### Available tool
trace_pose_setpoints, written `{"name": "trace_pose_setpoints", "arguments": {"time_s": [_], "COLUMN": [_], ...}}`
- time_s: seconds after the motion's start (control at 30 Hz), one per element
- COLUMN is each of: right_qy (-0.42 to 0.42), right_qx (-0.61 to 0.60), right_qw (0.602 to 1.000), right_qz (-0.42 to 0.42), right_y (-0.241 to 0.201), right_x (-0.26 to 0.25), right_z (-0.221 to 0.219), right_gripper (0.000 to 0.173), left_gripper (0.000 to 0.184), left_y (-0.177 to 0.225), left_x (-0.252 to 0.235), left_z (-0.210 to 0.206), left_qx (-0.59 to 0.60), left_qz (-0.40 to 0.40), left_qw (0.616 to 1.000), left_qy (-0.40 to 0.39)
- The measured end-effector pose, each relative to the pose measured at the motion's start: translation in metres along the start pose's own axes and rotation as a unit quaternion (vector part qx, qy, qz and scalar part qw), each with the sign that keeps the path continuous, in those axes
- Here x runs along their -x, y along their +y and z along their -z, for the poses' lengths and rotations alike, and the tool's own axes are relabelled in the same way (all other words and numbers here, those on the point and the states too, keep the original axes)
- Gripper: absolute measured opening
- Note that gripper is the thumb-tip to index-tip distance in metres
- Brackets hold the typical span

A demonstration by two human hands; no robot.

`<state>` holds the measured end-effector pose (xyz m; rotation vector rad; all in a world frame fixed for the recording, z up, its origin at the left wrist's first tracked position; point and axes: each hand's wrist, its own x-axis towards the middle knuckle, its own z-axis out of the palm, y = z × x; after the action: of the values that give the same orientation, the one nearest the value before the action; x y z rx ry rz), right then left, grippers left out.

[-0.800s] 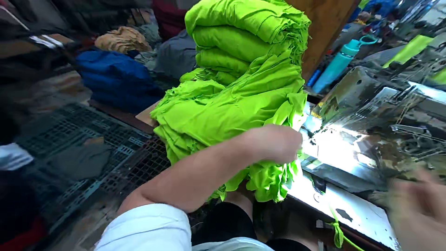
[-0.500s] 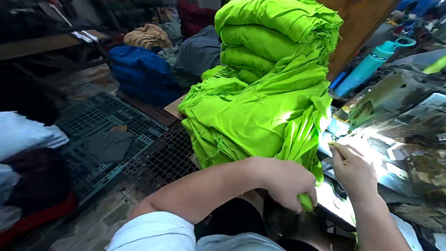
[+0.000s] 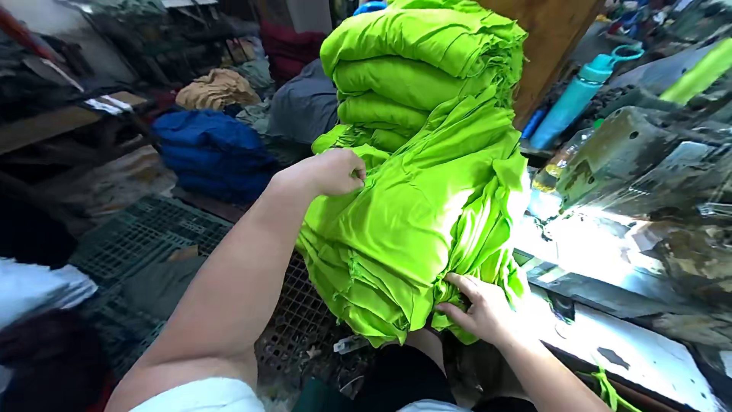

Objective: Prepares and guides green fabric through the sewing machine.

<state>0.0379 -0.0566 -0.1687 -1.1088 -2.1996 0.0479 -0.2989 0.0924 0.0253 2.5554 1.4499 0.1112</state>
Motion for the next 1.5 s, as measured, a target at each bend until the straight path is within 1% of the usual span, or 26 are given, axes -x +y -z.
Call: {"name": "trace_pose_setpoints", "arguments": {"time_s": [0.03, 0.1, 0.13, 0.17, 0.2, 0.23, 0.27, 0.3, 0.33, 0.4, 0.47, 0.5, 0.57, 0.63, 0.67, 0.73, 0.8, 0.87, 0.93, 1.03, 1.2, 1.27, 1.33, 1.4, 1.43, 1.5], "right_qy": [0.000, -0.028, -0.069, -0.122, -0.156, -0.150, -0.125, -0.091, -0.074, -0.065, -0.075, -0.080, -0.084, -0.069, -0.043, 0.023, 0.090, 0.128, 0.145, 0.162, 0.170, 0.184, 0.200, 0.151, 0.121, 0.098], "right_qx": [0.001, -0.028, -0.071, -0.130, -0.192, -0.241, -0.275, -0.294, -0.288, -0.207, -0.142, -0.125, -0.107, -0.090, -0.076, -0.043, -0.011, 0.009, 0.029, 0.049, 0.043, 0.000, -0.060, -0.111, -0.144, -0.195], "right_qw": [1.000, 0.999, 0.994, 0.980, 0.959, 0.941, 0.926, 0.917, 0.912, 0.901, 0.885, 0.878, 0.875, 0.888, 0.901, 0.930, 0.959, 0.977, 0.984, 0.984, 0.984, 0.983, 0.976, 0.972, 0.966, 0.955], "right_qz": [0.003, -0.009, -0.038, -0.087, -0.141, -0.186, -0.227, -0.253, -0.282, -0.376, -0.438, -0.455, -0.464, -0.446, -0.425, -0.364, -0.269, -0.169, -0.098, -0.048, 0.007, 0.004, -0.056, -0.145, -0.178, -0.203], "right_y": [0.001, 0.000, -0.002, -0.006, -0.010, -0.014, -0.017, -0.020, -0.022, -0.021, -0.013, -0.012, -0.019, -0.029, -0.032, -0.038, -0.041, -0.042, -0.044, -0.047, -0.052, -0.050, -0.046, -0.040, -0.037, -0.035], "right_x": [0.000, -0.002, -0.004, -0.007, -0.008, -0.004, 0.004, 0.015, 0.027, 0.053, 0.087, 0.104, 0.130, 0.152, 0.160, 0.170, 0.176, 0.179, 0.179, 0.176, 0.164, 0.165, 0.167, 0.165, 0.162, 0.158], "right_z": [0.000, 0.004, 0.013, 0.028, 0.045, 0.059, 0.071, 0.081, 0.093, 0.109, 0.120, 0.125, 0.135, 0.138, 0.135, 0.124, 0.113, 0.106, 0.102, 0.096, 0.091, 0.087, 0.085, 0.087, 0.087, 0.084], "right_gripper": [0.054, 0.056, 0.057, 0.057, 0.052, 0.041, 0.031, 0.028, 0.028, 0.032, 0.045, 0.048, 0.045, 0.047, 0.048, 0.040, 0.027, 0.021, 0.017, 0.013, 0.010, 0.010, 0.013, 0.034, 0.036, 0.014], "left_gripper": [0.015, 0.017, 0.021, 0.022, 0.022, 0.025, 0.028, 0.029, 0.028, 0.022, 0.015, 0.012, 0.011, 0.012, 0.013, 0.014, 0.016, 0.020, 0.023, 0.030, 0.040, 0.045, 0.045, 0.041, 0.040, 0.046], "left_y": [0.018, 0.059, 0.092, 0.134, 0.169, 0.196, 0.216, 0.230, 0.242, 0.257, 0.265, 0.267, 0.266, 0.263, 0.262, 0.262, 0.267, 0.273, 0.275, 0.279, 0.289, 0.289, 0.285, 0.279, 0.277, 0.274], "left_x": [0.006, 0.016, 0.022, 0.032, 0.037, 0.040, 0.042, 0.042, 0.042, 0.047, 0.054, 0.059, 0.072, 0.086, 0.092, 0.098, 0.100, 0.101, 0.102, 0.101, 0.100, 0.100, 0.098, 0.096, 0.095, 0.094], "left_z": [0.004, -0.007, -0.010, -0.008, -0.011, -0.019, -0.031, -0.049, -0.070, -0.115, -0.157, -0.177, -0.214, -0.239, -0.246, -0.246, -0.237, -0.228, -0.225, -0.223, -0.222, -0.221, -0.221, -0.221, -0.221, -0.221], "left_qx": [0.024, 0.053, 0.076, 0.132, 0.188, 0.252, 0.315, 0.387, 0.459, 0.577, 0.631, 0.642, 0.643, 0.638, 0.627, 0.607, 0.601, 0.608, 0.620, 0.662, 0.671, 0.659, 0.613, 0.558, 0.547, 0.554], "left_qz": [-0.021, -0.105, -0.129, -0.137, -0.166, -0.199, -0.228, -0.242, -0.237, -0.174, -0.086, -0.051, -0.016, -0.008, -0.015, -0.020, -0.021, -0.025, -0.041, -0.046, -0.030, -0.039, -0.085, -0.127, -0.142, -0.178], "left_qw": [0.999, 0.992, 0.988, 0.982, 0.966, 0.942, 0.912, 0.878, 0.843, 0.786, 0.762, 0.758, 0.764, 0.770, 0.779, 0.794, 0.799, 0.792, 0.782, 0.746, 0.738, 0.749, 0.783, 0.819, 0.824, 0.813], "left_qy": [0.008, 0.049, 0.037, -0.018, -0.060, -0.100, -0.128, -0.145, -0.152, -0.141, -0.118, -0.104, -0.051, -0.022, -0.011, -0.005, -0.023, -0.042, -0.041, -0.050, -0.060, -0.063, -0.057, -0.037, -0.032, -0.021]}}
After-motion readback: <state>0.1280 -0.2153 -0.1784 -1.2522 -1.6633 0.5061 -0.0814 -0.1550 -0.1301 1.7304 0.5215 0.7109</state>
